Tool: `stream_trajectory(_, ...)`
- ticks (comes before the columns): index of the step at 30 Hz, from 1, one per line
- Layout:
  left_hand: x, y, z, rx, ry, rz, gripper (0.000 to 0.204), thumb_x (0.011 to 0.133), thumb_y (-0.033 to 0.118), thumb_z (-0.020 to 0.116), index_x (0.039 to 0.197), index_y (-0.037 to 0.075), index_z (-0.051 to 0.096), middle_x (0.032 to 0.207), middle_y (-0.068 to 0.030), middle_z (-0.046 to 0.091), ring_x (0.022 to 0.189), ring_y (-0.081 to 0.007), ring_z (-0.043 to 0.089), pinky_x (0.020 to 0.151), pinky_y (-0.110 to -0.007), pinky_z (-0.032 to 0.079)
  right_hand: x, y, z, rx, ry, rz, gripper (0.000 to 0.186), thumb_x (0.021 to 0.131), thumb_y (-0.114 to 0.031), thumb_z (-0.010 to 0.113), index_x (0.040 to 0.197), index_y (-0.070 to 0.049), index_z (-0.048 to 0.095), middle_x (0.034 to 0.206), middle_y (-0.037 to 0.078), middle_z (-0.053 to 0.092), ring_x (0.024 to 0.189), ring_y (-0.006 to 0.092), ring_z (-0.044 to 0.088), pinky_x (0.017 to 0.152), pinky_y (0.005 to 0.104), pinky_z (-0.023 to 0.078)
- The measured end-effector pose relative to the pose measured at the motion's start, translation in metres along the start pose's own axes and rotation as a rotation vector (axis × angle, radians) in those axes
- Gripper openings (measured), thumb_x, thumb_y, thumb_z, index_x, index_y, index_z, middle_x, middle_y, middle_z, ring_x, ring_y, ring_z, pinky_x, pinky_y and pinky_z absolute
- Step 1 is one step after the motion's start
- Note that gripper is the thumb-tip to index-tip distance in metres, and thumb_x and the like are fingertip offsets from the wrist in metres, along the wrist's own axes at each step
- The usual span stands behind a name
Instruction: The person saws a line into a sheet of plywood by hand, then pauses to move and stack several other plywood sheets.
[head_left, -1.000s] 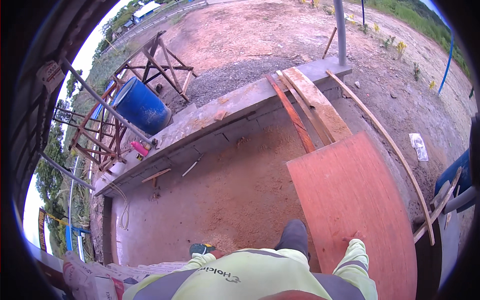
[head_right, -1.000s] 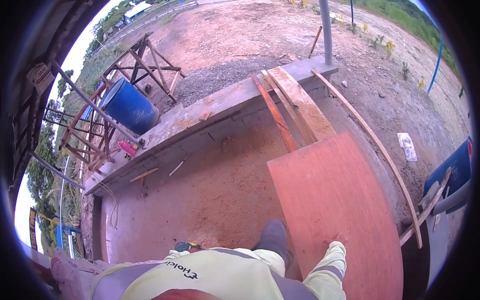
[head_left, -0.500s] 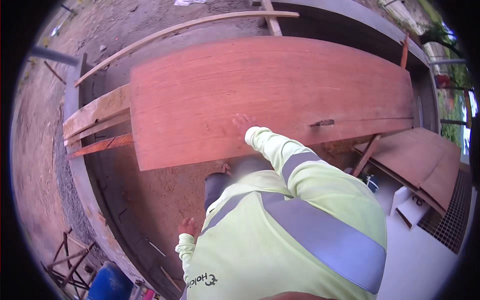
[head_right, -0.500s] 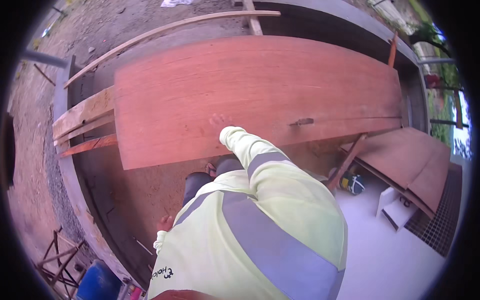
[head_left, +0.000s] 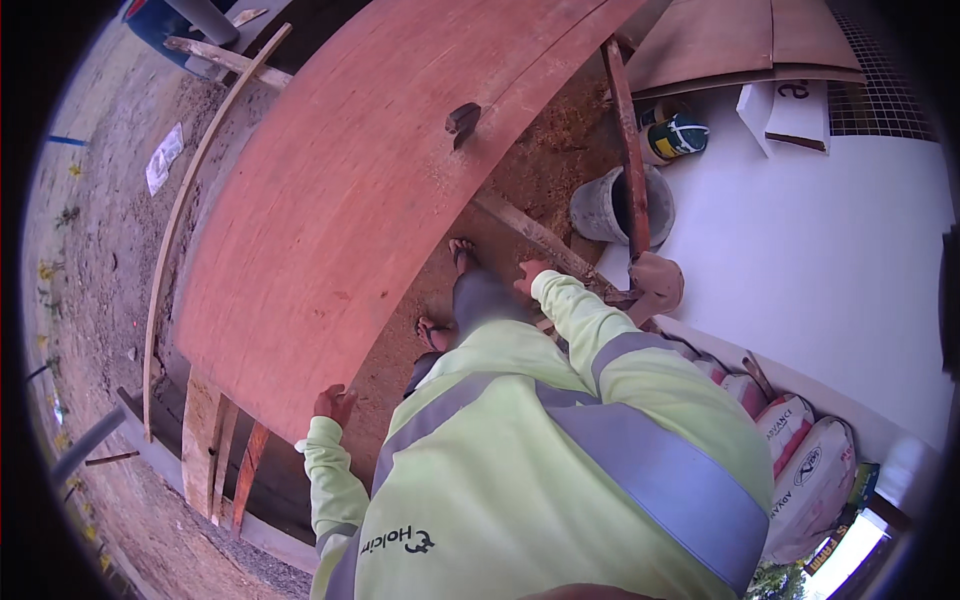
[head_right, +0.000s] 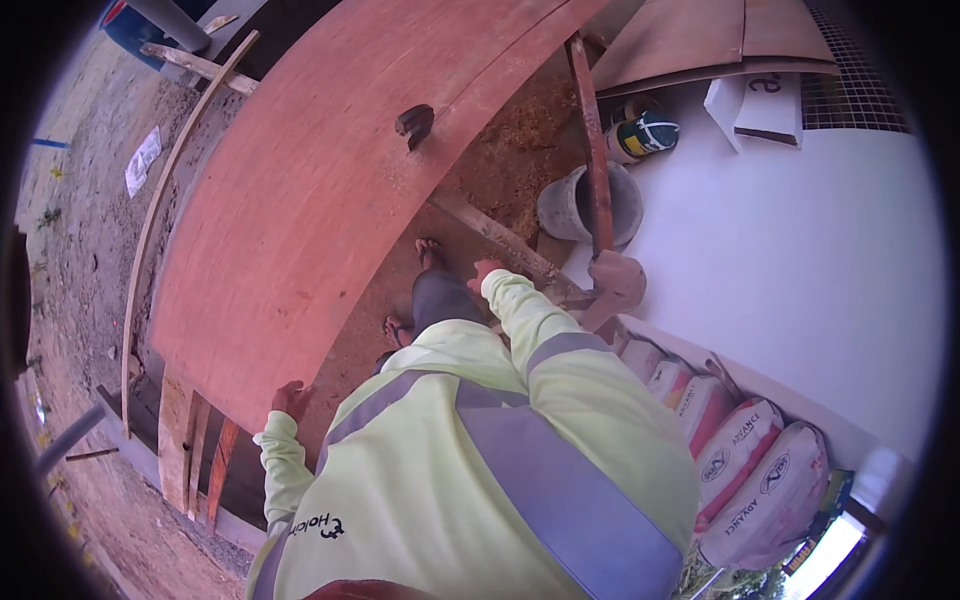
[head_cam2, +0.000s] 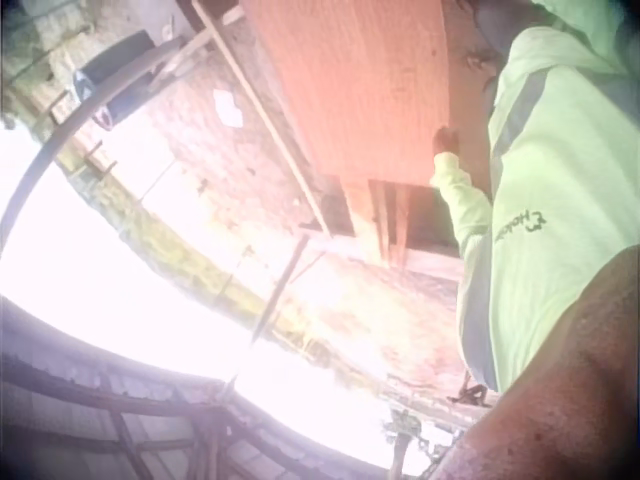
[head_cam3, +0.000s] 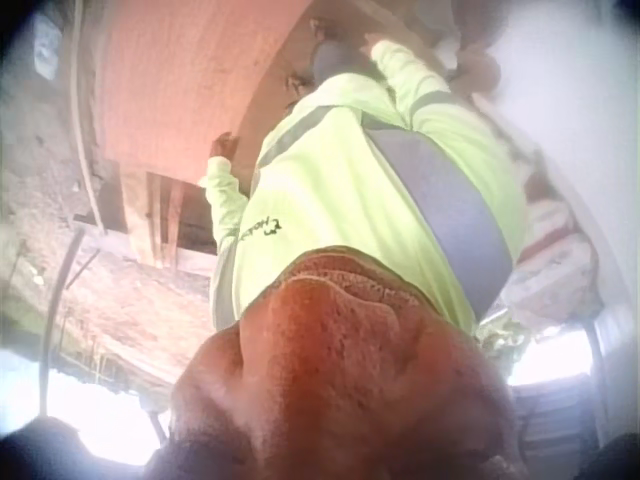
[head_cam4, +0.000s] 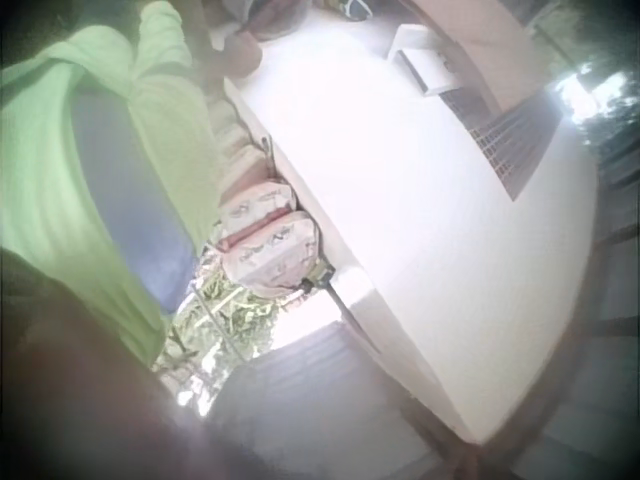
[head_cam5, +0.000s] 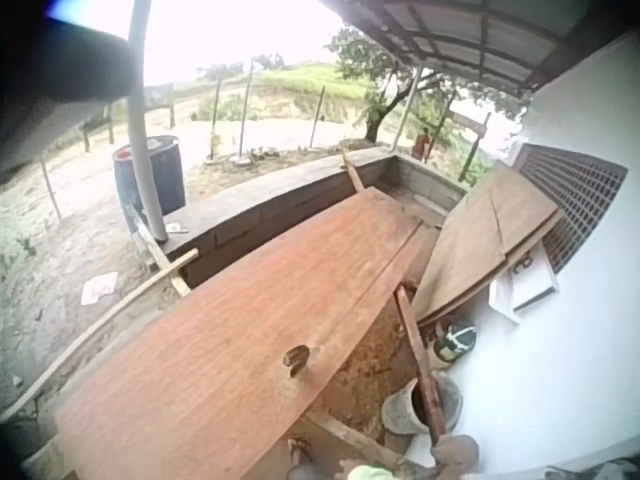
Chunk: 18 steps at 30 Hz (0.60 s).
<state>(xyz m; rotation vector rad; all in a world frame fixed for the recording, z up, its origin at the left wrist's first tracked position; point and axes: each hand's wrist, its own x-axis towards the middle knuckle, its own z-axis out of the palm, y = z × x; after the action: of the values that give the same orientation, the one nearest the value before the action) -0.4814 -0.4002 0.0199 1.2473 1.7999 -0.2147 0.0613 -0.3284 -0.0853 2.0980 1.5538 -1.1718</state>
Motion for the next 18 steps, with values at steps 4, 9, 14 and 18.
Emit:
stream_trajectory(4,0.047,0.143,-0.066,0.04,0.01,0.264,0.052,0.089,0.042,0.064,0.12,0.0,0.062,0.102,-0.025,0.069,0.101,-0.0369,0.067,0.088,-0.042,0.053,0.028,0.033,-0.018,0.201,0.042,0.065,0.067,0.077,-0.033,0.071,0.135,-0.004,0.053,0.13,0.018,0.058,0.119,0.0326,0.057,0.105,0.0382,0.043)
stream_trajectory(9,0.09,0.356,-0.093,0.037,0.006,0.549,0.052,0.09,0.043,0.063,0.12,0.0,0.062,0.112,-0.023,0.066,0.105,-0.0352,0.064,0.089,-0.041,0.051,0.108,0.036,-0.084,0.402,0.178,0.0,0.062,0.081,-0.027,0.069,0.134,-0.002,0.052,0.127,0.02,0.06,0.11,0.0311,0.063,0.096,0.0381,0.05)
stream_trajectory(14,0.174,0.525,-0.062,0.367,0.3,0.778,0.057,0.088,0.045,0.063,0.126,0.003,0.059,0.126,-0.021,0.059,0.111,-0.0378,0.06,0.093,-0.044,0.049,0.179,0.013,-0.144,0.456,0.396,-0.036,0.077,0.076,-0.026,0.072,0.141,0.0,0.04,0.134,0.028,0.049,0.13,0.0392,0.044,0.11,0.0415,0.036)
stream_trajectory(18,0.237,0.588,-0.022,0.444,0.103,0.592,0.05,0.088,0.042,0.063,0.116,0.001,0.06,0.115,-0.0225,0.063,0.107,-0.0398,0.061,0.091,-0.047,0.049,0.214,-0.02,-0.169,0.505,0.519,0.045,0.101,0.075,-0.034,0.075,0.152,-0.004,0.016,0.151,0.028,0.027,0.14,0.0383,0.03,0.115,0.0395,0.028)
